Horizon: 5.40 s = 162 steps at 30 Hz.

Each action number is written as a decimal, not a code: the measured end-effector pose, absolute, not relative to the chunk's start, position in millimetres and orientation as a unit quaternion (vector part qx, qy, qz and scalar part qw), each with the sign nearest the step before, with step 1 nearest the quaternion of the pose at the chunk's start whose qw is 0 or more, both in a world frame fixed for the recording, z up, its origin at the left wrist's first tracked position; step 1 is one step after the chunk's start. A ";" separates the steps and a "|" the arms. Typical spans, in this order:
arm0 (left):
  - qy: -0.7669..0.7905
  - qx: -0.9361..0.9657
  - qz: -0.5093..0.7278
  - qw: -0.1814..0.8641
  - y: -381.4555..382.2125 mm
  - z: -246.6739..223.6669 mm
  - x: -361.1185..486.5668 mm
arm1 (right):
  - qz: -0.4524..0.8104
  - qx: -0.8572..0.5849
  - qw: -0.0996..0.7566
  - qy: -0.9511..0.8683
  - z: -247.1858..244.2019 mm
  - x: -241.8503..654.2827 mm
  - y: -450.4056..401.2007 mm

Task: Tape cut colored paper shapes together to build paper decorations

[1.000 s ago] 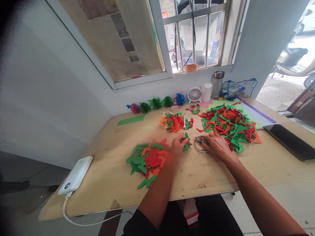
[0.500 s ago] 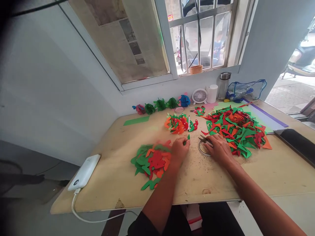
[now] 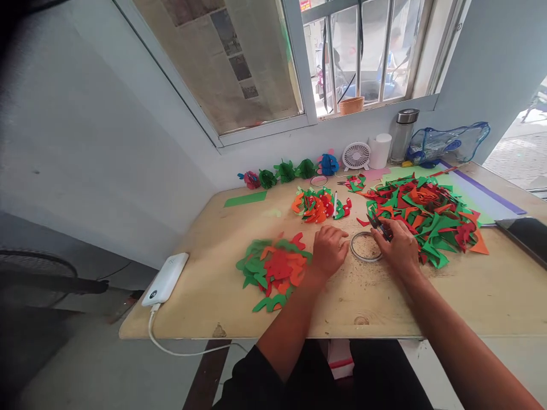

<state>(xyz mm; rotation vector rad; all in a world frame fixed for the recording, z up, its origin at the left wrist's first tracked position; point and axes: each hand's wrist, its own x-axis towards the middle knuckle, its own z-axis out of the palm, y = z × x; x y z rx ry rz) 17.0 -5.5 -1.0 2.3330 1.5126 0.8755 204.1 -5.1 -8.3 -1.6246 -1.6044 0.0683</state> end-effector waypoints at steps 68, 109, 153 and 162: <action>0.429 0.596 0.484 0.476 -12.1 -5.4 38.4 | 0.404 -0.511 0.607 -0.455 19.4 198.0 -18.0; 0.396 0.651 0.455 0.460 -5.8 -1.2 23.2 | 0.391 -0.517 0.427 -0.631 13.5 198.4 -18.0; 0.410 0.684 0.455 0.396 -3.1 1.7 19.9 | 0.269 -0.563 0.414 -0.663 7.4 197.0 -15.3; 0.412 0.679 0.460 0.396 -3.5 -0.3 18.3 | 0.246 -0.600 0.401 -0.647 9.3 195.9 -16.6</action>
